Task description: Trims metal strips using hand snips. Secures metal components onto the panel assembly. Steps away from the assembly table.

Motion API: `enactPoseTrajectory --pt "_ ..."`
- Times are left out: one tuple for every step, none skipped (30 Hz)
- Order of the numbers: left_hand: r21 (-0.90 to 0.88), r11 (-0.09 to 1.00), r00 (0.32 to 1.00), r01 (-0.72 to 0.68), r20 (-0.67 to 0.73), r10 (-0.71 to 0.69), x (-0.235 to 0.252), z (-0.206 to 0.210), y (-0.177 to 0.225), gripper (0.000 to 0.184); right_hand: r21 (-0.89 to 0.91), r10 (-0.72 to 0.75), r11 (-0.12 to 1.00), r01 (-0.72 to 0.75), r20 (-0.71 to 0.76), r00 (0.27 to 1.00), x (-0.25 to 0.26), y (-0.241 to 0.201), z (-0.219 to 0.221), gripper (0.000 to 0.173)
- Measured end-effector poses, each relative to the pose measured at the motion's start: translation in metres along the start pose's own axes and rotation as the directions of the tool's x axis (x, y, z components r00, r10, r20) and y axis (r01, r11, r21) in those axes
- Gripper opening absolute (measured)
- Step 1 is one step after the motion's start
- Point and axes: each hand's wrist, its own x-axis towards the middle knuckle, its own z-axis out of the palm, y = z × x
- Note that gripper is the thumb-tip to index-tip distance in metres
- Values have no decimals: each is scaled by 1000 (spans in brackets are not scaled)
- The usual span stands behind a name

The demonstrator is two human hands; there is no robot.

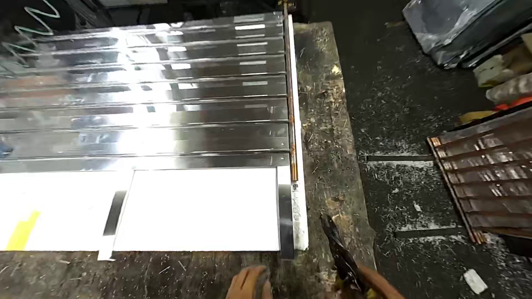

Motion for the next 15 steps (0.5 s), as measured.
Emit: enactPoseTrajectory --pt "-12 1000 999 15 35 -15 24 -1 6 33 -150 32 988 -31 4 999 13 -14 -22 87" --pt "-34 999 998 25 53 -23 49 -1 11 34 -284 43 958 -36 17 999 28 -25 -43 86" --pt "-61 998 998 29 58 -26 76 2 15 35 -389 47 921 -33 25 999 44 -33 -63 84" --pt "-92 995 998 33 50 -28 103 5 17 37 -459 56 888 -33 36 998 60 -41 -82 81" --pt "-123 991 998 47 34 -43 129 10 19 38 -507 65 861 -38 36 997 75 -46 -98 80" --pt "-171 982 997 83 19 -81 152 14 21 38 -535 82 843 -55 26 996 90 -51 -111 78" --pt "-230 964 991 134 8 -136 172 16 24 36 -560 100 825 -73 18 995 105 -59 -121 77" --pt "-307 932 979 193 4 -202 191 18 28 33 -588 116 804 -87 12 993 121 -70 -129 77" --pt "-398 883 964 248 14 -265 205 21 32 29 -625 139 775 -93 24 990 136 -82 -136 76" --pt "-495 815 946 300 45 -321 217 22 38 26 -670 172 736 -96 48 984 150 -94 -143 73" --pt "-582 738 929 342 88 -360 225 24 45 23 -713 212 695 -94 79 974 165 -104 -149 68" --pt "-643 667 913 377 137 -383 232 25 52 21 -749 264 656 -99 105 959 178 -113 -154 63" --pt "-676 609 896 414 184 -404 238 26 59 20 -776 314 621 -106 123 942 190 -121 -157 59" --pt "-695 564 879 446 222 -422 243 27 64 19 -800 355 590 -109 136 925 202 -128 -159 56" --pt "-707 529 865 470 249 -436 248 29 68 19 -818 385 565 -107 147 911 212 -135 -159 51"
